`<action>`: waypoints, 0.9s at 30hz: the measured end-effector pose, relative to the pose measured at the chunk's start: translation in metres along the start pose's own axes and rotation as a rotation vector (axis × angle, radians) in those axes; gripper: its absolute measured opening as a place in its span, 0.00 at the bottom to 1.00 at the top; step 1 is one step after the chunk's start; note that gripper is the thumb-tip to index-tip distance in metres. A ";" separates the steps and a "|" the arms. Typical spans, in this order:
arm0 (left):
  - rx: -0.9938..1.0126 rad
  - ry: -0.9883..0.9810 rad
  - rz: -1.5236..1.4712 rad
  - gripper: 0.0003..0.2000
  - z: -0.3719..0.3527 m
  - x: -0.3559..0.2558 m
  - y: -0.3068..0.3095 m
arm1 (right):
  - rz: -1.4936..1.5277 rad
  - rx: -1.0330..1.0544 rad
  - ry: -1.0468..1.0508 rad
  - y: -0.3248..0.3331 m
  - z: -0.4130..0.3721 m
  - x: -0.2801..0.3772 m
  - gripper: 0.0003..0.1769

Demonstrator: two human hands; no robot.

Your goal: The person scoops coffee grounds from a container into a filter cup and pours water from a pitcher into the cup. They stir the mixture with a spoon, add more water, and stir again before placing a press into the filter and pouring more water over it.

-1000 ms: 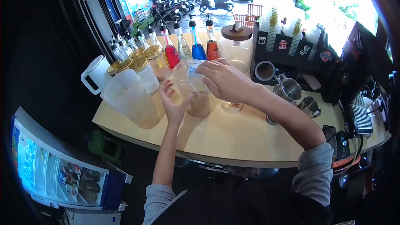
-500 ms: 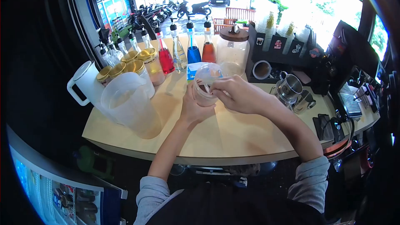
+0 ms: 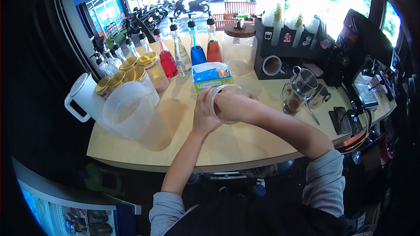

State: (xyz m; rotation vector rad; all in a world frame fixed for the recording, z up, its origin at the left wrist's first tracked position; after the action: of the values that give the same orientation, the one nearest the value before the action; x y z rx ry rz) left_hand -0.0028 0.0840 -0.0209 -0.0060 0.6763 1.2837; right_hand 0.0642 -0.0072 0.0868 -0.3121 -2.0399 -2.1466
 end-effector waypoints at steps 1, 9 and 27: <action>-0.011 -0.021 -0.043 0.50 -0.001 0.001 0.000 | 0.003 0.004 -0.002 -0.002 0.000 -0.001 0.15; -0.026 -0.058 -0.033 0.51 -0.002 -0.001 0.004 | -0.336 -0.137 -0.037 0.005 -0.018 0.023 0.08; -0.098 -0.151 0.031 0.52 -0.002 -0.002 0.006 | -0.254 -0.093 0.038 0.011 -0.039 0.032 0.04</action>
State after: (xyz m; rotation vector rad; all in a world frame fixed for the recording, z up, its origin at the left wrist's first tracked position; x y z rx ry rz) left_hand -0.0093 0.0834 -0.0193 0.0210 0.4846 1.3319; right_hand 0.0350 -0.0462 0.1038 -0.0227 -2.0601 -2.3771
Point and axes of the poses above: each hand's wrist, its own z-axis towards the middle knuckle, its own y-axis out of the back of the hand, x = y × z, the point moved 3 cm from there along z, towards the middle knuckle, and after that the axes turned 7 degrees about z, right-handed, at the moved point
